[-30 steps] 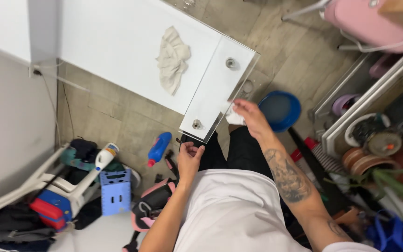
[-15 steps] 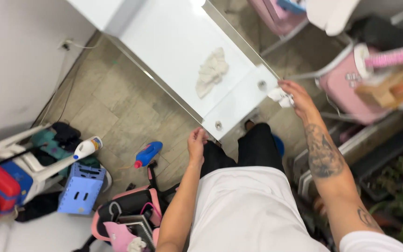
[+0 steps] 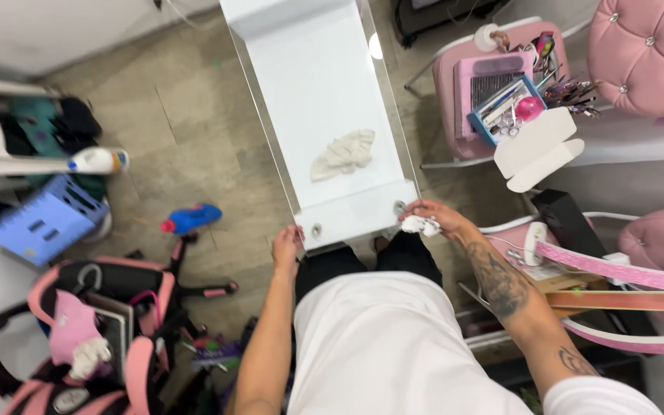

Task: Cleaning a white vanity desk by spraying and wiping the surface and adjusting hardware

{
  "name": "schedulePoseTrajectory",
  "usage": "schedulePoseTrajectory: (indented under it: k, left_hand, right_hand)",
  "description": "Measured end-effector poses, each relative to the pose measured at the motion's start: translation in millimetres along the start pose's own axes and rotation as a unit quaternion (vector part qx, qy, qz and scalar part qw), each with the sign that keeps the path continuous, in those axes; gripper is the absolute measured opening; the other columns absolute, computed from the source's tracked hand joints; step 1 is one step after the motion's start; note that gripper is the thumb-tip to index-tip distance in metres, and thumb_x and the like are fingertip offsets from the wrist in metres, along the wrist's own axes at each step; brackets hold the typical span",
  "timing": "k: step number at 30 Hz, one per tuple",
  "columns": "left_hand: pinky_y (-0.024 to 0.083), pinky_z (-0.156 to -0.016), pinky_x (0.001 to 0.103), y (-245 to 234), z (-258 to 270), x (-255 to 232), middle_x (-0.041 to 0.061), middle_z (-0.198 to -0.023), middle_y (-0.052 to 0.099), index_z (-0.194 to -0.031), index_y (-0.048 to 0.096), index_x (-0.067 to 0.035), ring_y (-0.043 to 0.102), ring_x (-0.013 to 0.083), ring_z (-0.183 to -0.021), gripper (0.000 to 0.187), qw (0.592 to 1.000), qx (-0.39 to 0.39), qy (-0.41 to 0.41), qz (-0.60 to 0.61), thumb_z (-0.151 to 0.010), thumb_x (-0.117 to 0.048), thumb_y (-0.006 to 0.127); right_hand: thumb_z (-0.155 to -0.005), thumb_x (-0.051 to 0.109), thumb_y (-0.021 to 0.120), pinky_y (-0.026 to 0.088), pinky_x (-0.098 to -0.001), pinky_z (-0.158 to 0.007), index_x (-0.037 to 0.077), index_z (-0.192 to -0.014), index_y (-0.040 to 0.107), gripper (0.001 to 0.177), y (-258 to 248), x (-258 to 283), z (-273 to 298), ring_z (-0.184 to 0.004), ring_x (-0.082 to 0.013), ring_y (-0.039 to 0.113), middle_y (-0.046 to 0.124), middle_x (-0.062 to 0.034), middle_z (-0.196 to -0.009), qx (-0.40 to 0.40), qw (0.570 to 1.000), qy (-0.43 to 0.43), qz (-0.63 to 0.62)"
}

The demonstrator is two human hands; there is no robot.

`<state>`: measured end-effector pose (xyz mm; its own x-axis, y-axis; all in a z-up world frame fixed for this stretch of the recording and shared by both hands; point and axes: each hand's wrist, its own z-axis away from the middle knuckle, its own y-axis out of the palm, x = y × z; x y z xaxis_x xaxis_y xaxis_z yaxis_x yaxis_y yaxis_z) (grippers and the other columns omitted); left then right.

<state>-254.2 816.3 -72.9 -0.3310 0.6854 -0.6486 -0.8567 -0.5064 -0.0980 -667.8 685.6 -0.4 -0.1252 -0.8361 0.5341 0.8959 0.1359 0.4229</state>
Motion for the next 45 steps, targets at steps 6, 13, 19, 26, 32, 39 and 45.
schedulePoseTrajectory:
  k: [6, 13, 19, 26, 32, 39, 45]
  left_hand:
    - [0.059, -0.071, 0.030, 2.8, 12.0, -7.2, 0.006, -0.086, 0.070, -0.099, 0.074, -0.007, 0.069, 0.0138, -0.077, 0.027, 1.000, -0.009, 0.016, -0.024, -0.107, -0.024, 0.054]
    - [0.063, -0.069, 0.030, 8.1, 29.6, -28.8, 0.007, -0.086, 0.070, -0.100, 0.075, -0.005, 0.069, 0.0130, -0.077, 0.029, 1.000, -0.011, 0.011, 0.000, -0.107, -0.024, 0.055]
    - [0.064, -0.070, 0.033, 12.8, 43.1, -46.0, 0.008, -0.088, 0.071, -0.100, 0.075, -0.004, 0.070, 0.0137, -0.080, 0.031, 1.000, -0.020, 0.003, 0.018, -0.107, -0.026, 0.055]
    - [0.065, -0.071, 0.040, 12.5, 52.3, -58.4, 0.011, -0.091, 0.069, -0.101, 0.075, -0.002, 0.070, 0.0170, -0.084, 0.033, 1.000, -0.015, -0.005, 0.026, -0.106, -0.026, 0.054]
    - [0.066, -0.073, 0.046, 14.3, 54.8, -62.8, 0.013, -0.095, 0.069, -0.101, 0.074, -0.001, 0.070, 0.0191, -0.088, 0.034, 0.999, -0.008, -0.006, 0.039, -0.107, -0.028, 0.054]
    - [0.066, -0.071, 0.045, 16.3, 46.9, -53.5, 0.013, -0.098, 0.067, -0.109, 0.072, 0.001, 0.069, 0.0192, -0.088, 0.020, 0.999, -0.006, 0.002, 0.034, -0.102, -0.014, 0.061]
    - [0.067, -0.069, 0.045, 16.4, 41.7, -50.3, 0.012, -0.098, 0.066, -0.110, 0.070, 0.000, 0.069, 0.0177, -0.087, 0.017, 1.000, -0.006, 0.013, 0.021, -0.100, -0.007, 0.058]
  right_hand:
    - [-0.095, 0.011, 0.064, 0.062, -0.0257, -0.075, 0.002, -0.121, 0.067, 0.028, 1.4, 4.7, 4.2, -0.090, -0.0162, 0.077, 0.078, -0.0136, -0.106, 0.023, 0.999, 0.002, 0.031]
    - [-0.096, 0.009, 0.062, 0.063, -0.0248, -0.074, 0.002, -0.124, 0.066, 0.029, 5.8, 11.7, 8.9, -0.091, -0.0207, 0.077, 0.077, -0.0189, -0.107, 0.022, 0.999, 0.006, 0.025]
    - [-0.095, 0.007, 0.062, 0.063, -0.0246, -0.074, -0.001, -0.123, 0.066, 0.029, 7.1, 12.1, 8.9, -0.091, -0.0203, 0.077, 0.077, -0.0206, -0.106, 0.017, 1.000, 0.003, 0.023]
    - [-0.096, 0.007, 0.062, 0.062, -0.0216, -0.065, 0.000, -0.121, 0.068, 0.027, 13.8, 14.8, 13.1, -0.082, -0.0170, 0.078, 0.078, -0.0177, -0.098, 0.009, 0.999, 0.002, 0.040]
    - [-0.097, 0.007, 0.061, 0.062, -0.0209, -0.058, 0.001, -0.128, 0.066, 0.032, -6.0, 0.9, 1.0, -0.075, -0.0162, 0.077, 0.078, -0.0168, -0.093, 0.011, 0.998, 0.008, 0.062]
    - [-0.097, 0.009, 0.062, 0.056, -0.0142, -0.050, 0.003, -0.121, 0.070, 0.026, -11.1, -3.6, -9.1, -0.060, -0.0064, 0.072, 0.074, -0.0067, -0.074, -0.003, 0.996, -0.002, 0.088]
    - [-0.097, 0.009, 0.063, 0.054, -0.0128, -0.047, 0.002, -0.119, 0.071, 0.024, -1.5, 6.4, -7.0, -0.057, -0.0043, 0.069, 0.072, -0.0041, -0.070, -0.005, 0.995, -0.009, 0.096]
